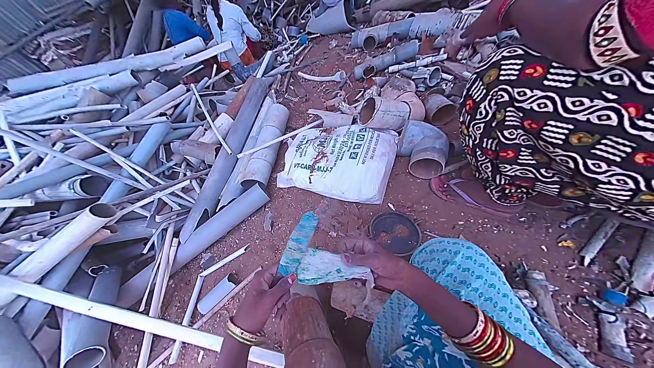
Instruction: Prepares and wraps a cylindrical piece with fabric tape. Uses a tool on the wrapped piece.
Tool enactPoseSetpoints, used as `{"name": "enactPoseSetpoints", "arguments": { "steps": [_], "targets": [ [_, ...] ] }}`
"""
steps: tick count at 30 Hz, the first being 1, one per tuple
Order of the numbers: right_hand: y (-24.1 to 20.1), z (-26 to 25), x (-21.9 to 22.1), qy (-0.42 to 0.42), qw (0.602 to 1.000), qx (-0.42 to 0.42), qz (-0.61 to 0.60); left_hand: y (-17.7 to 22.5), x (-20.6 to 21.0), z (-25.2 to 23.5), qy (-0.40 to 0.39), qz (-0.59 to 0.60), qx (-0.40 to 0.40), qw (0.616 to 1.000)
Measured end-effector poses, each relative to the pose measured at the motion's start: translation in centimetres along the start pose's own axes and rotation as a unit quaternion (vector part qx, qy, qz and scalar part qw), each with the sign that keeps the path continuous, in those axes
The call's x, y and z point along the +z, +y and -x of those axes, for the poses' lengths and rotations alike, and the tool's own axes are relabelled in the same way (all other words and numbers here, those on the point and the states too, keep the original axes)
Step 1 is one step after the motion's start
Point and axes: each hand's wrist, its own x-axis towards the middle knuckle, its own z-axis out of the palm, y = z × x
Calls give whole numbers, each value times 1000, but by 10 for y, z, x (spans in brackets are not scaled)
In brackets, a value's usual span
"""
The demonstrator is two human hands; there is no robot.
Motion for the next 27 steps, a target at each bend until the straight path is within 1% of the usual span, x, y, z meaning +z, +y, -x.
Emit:
{"name": "enactPoseSetpoints", "arguments": {
  "steps": [2, 4, 7, 9, 11, 13, 15, 18, 22, 25, 27],
  "targets": [
    [-3, 1, -4, -26, 996, 13, 85, 1, -3, 2, -4, -9, 0, 1000],
    [-6, 2, -7, -29, 989, 7, 146, 1, -5, 2, 9, -9, 2, 1000],
    [-8, 3, -12, 1, 987, -41, 153, 3, -7, 4, 62, 6, 18, 998],
    [-7, 3, -16, 2, 989, -59, 138, 4, -6, 3, 115, 36, 41, 992],
    [-5, 3, -14, -6, 989, -62, 132, 3, -10, 0, 166, 50, 71, 982],
    [-2, 3, -9, -16, 990, -50, 130, 3, -14, -3, 184, 72, 91, 976],
    [3, 2, -4, -20, 990, -34, 136, 3, -16, -3, 154, 90, 98, 979],
    [9, -1, 1, -3, 982, -26, 188, 0, -16, 1, 48, 89, 69, 992],
    [15, -5, 5, 33, 968, -99, 228, -2, -9, 2, -60, 47, -14, 997],
    [16, -7, 12, 38, 971, -134, 192, -6, -5, 1, -125, 18, -52, 991],
    [16, -4, 21, 39, 984, -121, 127, -9, -3, 0, -170, 19, -65, 983]
  ]
}}
